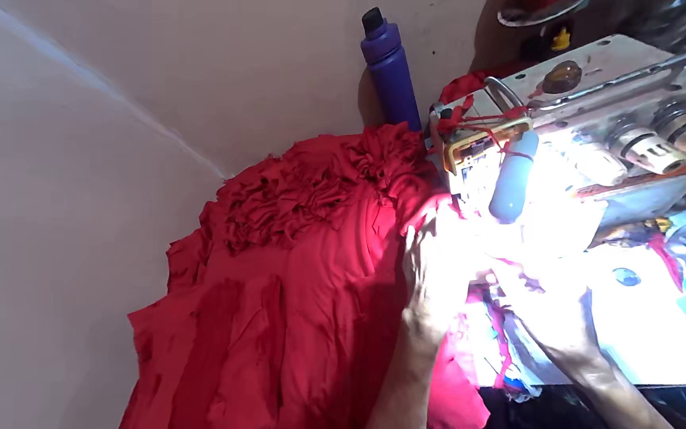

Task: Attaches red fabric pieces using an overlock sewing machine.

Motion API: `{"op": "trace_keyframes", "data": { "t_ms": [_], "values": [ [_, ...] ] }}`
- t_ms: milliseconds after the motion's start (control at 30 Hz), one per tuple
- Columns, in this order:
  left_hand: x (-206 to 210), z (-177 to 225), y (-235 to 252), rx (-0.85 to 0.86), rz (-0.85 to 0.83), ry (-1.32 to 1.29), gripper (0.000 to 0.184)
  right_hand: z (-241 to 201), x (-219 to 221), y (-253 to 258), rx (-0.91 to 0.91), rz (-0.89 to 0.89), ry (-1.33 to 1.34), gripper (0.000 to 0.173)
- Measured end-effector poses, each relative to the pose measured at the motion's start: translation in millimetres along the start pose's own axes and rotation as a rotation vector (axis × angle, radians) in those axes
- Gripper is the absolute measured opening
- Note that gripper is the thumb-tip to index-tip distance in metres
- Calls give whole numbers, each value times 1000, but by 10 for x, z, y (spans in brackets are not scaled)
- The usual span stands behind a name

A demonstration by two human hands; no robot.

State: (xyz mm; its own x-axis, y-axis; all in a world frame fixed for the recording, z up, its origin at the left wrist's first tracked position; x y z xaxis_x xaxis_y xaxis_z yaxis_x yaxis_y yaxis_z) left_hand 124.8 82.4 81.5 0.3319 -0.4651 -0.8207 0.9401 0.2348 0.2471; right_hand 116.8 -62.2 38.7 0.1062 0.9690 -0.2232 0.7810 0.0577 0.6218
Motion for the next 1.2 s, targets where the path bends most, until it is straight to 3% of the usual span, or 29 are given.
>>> {"op": "trace_keyframes", "data": {
  "t_ms": [200, 267, 367, 433, 500, 633, 700, 833, 1100, 1200],
  "values": [
    [-61, -290, 560, -90, -37, 15, 35, -19, 22, -90, -43, -69, -63, 33],
    [-12, -445, 868, -145, -115, -127, 38, -124, 20, -183, -95, -90, -13, 31],
    [-48, -653, 1006, -94, -227, -494, 37, -327, 58, -433, -214, -222, 56, 28],
    [-260, -717, 790, -31, -69, -469, 31, -427, 84, -677, -273, -301, 50, 28],
    [-506, -633, 223, 54, 61, -257, 26, -456, 84, -873, -277, -356, 44, 28],
    [-470, -640, -829, 158, 4, -178, 14, -392, 124, -1092, -250, -392, 39, 29],
    [-330, -724, -1118, 151, -33, -129, 20, -432, 187, -1107, -254, -394, 30, 30],
    [-254, -769, -1170, 103, 93, -113, 18, -600, 368, -1071, -295, -407, -25, 33],
    [-358, -907, -1100, -91, 33, -461, 6, -556, 544, -1098, -213, -456, -84, 54],
    [-536, -965, -1108, -134, 83, -466, 8, -544, 541, -1098, -221, -433, -95, 62]
  ]
}}
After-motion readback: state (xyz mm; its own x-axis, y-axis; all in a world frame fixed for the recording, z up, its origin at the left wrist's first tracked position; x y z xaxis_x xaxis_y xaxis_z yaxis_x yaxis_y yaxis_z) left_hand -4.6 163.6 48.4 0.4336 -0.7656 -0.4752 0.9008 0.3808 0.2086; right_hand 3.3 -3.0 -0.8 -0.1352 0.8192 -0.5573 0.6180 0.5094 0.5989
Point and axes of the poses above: each hand's wrist, its own y-axis towards the middle knuckle, its own x-axis out of the palm, z = x × y, the point moved 8 cm from there along y, towards the middle knuckle, and after that the axes turned 11 degrees about -x, right-handed, at the moved point
